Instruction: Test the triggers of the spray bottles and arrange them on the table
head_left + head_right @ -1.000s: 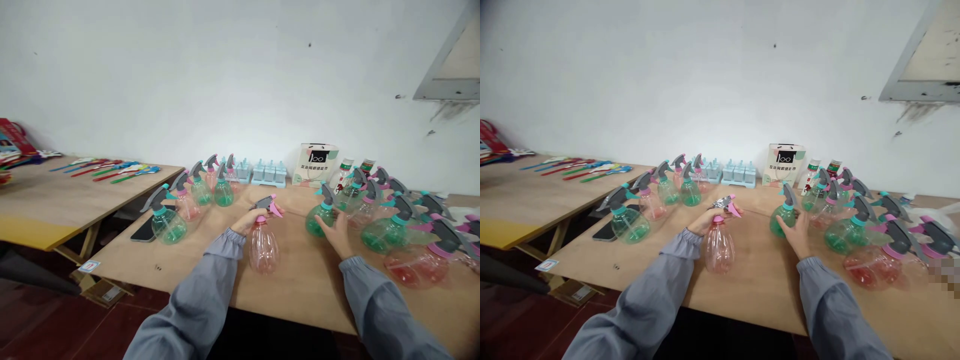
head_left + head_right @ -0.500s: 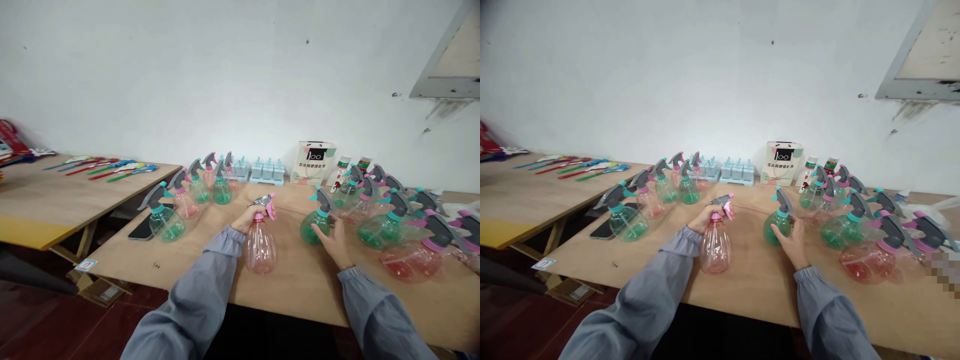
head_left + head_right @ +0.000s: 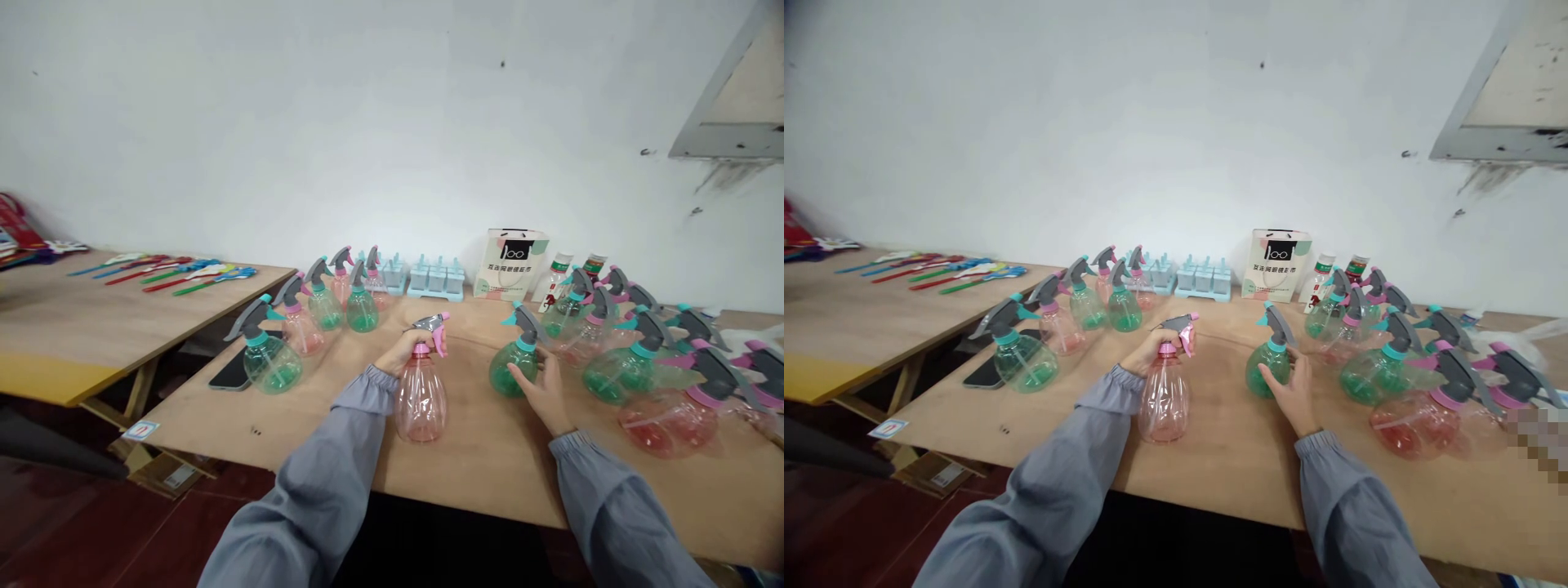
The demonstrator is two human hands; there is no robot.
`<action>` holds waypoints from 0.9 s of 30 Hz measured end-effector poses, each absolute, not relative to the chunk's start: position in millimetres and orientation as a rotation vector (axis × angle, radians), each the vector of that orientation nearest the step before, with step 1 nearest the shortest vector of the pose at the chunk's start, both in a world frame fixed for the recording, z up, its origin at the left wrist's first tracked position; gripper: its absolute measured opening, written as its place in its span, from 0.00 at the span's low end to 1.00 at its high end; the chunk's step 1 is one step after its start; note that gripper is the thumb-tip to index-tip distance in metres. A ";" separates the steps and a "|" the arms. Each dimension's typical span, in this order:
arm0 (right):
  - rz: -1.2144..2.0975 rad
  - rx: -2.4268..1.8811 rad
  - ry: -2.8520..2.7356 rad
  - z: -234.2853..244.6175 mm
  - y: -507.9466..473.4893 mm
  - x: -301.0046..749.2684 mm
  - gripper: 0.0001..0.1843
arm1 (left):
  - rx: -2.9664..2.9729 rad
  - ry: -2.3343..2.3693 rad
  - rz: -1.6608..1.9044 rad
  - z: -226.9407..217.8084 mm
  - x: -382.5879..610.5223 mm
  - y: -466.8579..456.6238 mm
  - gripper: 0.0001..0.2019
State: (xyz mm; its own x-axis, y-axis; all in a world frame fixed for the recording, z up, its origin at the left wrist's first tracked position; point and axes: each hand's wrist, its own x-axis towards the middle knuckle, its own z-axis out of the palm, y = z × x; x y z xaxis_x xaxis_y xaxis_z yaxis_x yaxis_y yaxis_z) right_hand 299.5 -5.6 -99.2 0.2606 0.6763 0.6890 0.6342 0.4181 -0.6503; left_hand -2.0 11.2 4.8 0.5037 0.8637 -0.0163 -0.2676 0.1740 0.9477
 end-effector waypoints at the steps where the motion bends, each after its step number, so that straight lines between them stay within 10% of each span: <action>1: 0.039 -1.257 -1.421 -99.1 -5.6 299.5 0.39 | 1.117 0.648 0.893 5.4 -2.2 10.9 0.15; 27: 0.067 -1.245 -1.415 -97.0 -6.3 297.3 0.42 | 1.251 0.656 1.090 12.5 7.3 0.2 0.15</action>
